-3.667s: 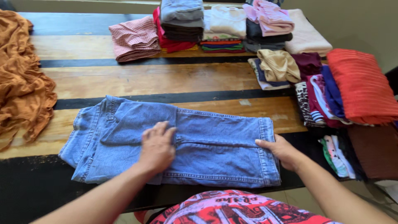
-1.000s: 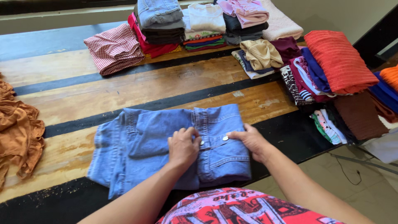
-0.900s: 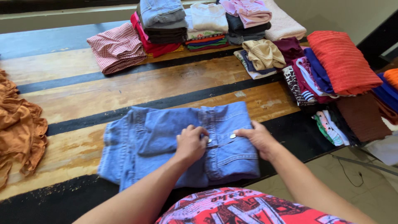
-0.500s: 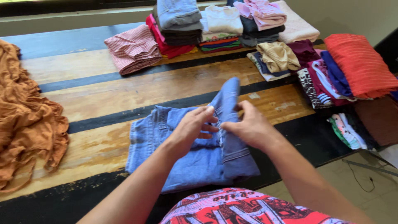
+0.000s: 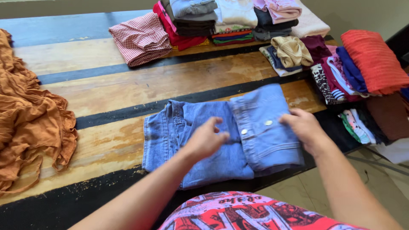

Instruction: The person folds a pair of denim shorts by bringing the legs together, smoothing the fabric, and folding them into a compact square; they then spread out an orange dress, align the sleeves and straps, and fold the garment into a bundle.

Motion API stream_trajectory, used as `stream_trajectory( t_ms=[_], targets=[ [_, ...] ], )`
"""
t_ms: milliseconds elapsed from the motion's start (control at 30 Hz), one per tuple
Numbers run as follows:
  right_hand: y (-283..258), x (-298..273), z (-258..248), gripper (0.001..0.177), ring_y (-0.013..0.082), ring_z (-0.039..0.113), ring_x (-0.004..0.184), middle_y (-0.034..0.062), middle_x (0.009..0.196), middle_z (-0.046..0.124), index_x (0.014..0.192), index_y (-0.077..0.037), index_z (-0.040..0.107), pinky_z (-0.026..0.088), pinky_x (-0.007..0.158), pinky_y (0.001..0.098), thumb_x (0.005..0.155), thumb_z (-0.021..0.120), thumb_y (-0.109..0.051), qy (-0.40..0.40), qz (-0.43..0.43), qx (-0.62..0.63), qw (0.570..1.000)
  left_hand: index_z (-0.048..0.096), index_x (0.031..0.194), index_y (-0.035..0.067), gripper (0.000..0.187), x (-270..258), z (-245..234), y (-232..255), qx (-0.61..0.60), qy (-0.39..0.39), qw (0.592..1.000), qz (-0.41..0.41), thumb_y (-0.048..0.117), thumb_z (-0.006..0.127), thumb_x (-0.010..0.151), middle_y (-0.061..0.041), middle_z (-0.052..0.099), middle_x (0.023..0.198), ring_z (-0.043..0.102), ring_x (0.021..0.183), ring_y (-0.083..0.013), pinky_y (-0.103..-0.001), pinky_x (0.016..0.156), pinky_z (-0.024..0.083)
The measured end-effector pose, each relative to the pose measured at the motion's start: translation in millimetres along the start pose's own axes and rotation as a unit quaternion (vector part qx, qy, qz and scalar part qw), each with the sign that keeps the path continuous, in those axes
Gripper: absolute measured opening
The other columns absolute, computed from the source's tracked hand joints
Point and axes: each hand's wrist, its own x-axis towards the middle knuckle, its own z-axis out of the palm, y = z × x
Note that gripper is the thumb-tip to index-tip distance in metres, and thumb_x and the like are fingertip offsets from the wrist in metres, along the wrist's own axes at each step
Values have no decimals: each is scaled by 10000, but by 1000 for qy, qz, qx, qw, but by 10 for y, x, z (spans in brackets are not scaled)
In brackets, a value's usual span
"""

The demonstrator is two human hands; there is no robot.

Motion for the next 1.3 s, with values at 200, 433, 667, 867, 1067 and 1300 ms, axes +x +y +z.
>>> stream_trajectory(
  t_ms=[200,433,667,867,1067,1300],
  targets=[
    [1031,254,-97,655,249,691,997,155,1157,701,1362,-59,559,581,826,404,754,801,-70,61,78,-56,993,512,1427,132,789,-589,299,139,266,-108,953,100,350,793,723,-264,322,1560,271,1457,-403,-600,1148,219],
    [1113,17,217,748,289,709,1000,207,1179,669,1400,-21,422,613,807,422,757,801,-50,73,101,-26,992,641,1295,261,696,-340,18,-3,345,-117,929,66,263,789,615,-171,304,1614,247,1515,-340,-664,1180,112],
    [808,-670,856,406,310,746,836,195,954,744,1215,-77,594,590,677,417,878,699,-278,-180,265,-117,940,712,1228,283,598,48,-683,-248,440,147,886,14,44,677,681,-181,390,1540,311,1478,-346,-572,1173,220],
    [564,-350,801,145,217,683,764,120,844,721,874,-36,729,569,723,367,792,752,-153,-199,-87,-195,957,696,1220,130,548,-56,-819,-327,292,258,921,14,-33,615,703,-168,550,1380,479,1334,-349,-498,1084,347],
    [345,644,721,798,318,558,1228,165,1318,571,1334,-90,606,464,1021,366,579,496,145,-198,-382,-232,872,681,1206,146,603,-602,-477,-308,310,125,937,106,-52,590,643,-118,579,1369,493,1319,-323,-482,1089,350],
    [647,287,698,848,299,588,1207,135,1262,596,1412,-169,574,485,1033,349,630,528,158,-255,-298,-290,873,469,1446,142,865,-884,-661,-414,363,-16,927,90,-35,630,616,-129,486,1470,402,1397,-323,-482,1160,240]
  ],
)
